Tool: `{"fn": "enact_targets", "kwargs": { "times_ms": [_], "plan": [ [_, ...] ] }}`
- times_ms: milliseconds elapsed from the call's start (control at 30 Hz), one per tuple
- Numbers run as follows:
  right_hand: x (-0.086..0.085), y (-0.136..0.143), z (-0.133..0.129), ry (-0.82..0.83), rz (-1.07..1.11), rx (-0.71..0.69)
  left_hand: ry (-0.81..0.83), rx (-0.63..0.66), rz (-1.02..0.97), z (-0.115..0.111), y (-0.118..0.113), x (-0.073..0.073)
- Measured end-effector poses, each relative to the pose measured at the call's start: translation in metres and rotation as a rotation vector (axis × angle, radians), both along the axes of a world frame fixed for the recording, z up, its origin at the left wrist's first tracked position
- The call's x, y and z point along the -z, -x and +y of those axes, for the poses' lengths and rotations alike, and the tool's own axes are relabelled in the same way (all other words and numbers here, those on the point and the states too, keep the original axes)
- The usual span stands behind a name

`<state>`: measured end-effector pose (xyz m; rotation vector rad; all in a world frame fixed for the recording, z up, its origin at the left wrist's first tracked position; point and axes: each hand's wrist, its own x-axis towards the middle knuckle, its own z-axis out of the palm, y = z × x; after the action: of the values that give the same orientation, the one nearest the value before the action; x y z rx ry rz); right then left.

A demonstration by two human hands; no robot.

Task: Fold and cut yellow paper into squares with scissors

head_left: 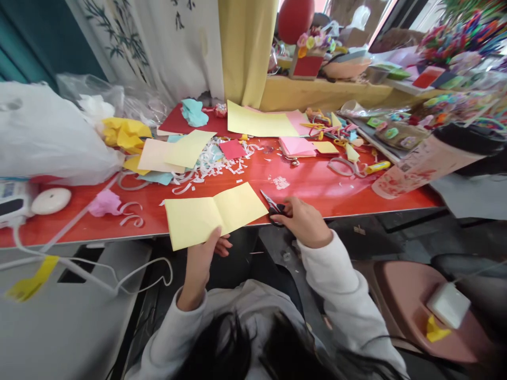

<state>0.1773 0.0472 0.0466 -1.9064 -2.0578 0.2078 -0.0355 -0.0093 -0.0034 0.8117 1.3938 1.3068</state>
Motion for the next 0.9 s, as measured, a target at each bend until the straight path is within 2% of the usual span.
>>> {"fn": "enact_targets", "kwargs": {
  "times_ms": [167,267,333,400,433,500,567,633,700,767,900],
  "plan": [
    [-0.006,-0.016,-0.005,0.011,-0.109,0.048,0.006,0.019,0.011,0.000,-0.002,-0.002],
    [-0.005,-0.019,-0.009,0.027,-0.047,0.074,-0.005,0.023,0.018,0.000,-0.003,-0.003],
    [0.001,-0.026,-0.017,0.051,0.222,0.102,-0.010,0.047,0.013,0.000,-0.003,-0.004],
    [0.013,-0.035,-0.033,0.099,0.703,0.085,-0.013,0.069,0.006,0.000,-0.004,-0.004],
    [0.021,-0.039,-0.042,0.144,0.964,0.016,-0.017,0.072,0.003,-0.001,-0.005,-0.004],
    [0.036,-0.038,-0.062,0.157,1.349,-0.107,-0.034,0.064,0.001,-0.002,-0.008,-0.006],
    [0.048,-0.026,-0.077,0.242,1.533,-0.198,-0.061,0.047,0.016,-0.003,-0.013,-0.008],
    [0.054,-0.007,-0.085,0.381,1.568,-0.366,-0.085,0.041,0.064,-0.004,-0.017,-0.012],
    [0.056,0.012,-0.086,0.497,1.502,-0.476,-0.102,0.040,0.134,-0.007,-0.021,-0.016],
    [0.056,0.027,-0.086,0.572,1.438,-0.476,-0.099,0.048,0.204,-0.010,-0.022,-0.020],
    [0.055,0.039,-0.087,0.620,1.386,-0.363,-0.083,0.043,0.340,-0.015,-0.025,-0.022]
  ]
}}
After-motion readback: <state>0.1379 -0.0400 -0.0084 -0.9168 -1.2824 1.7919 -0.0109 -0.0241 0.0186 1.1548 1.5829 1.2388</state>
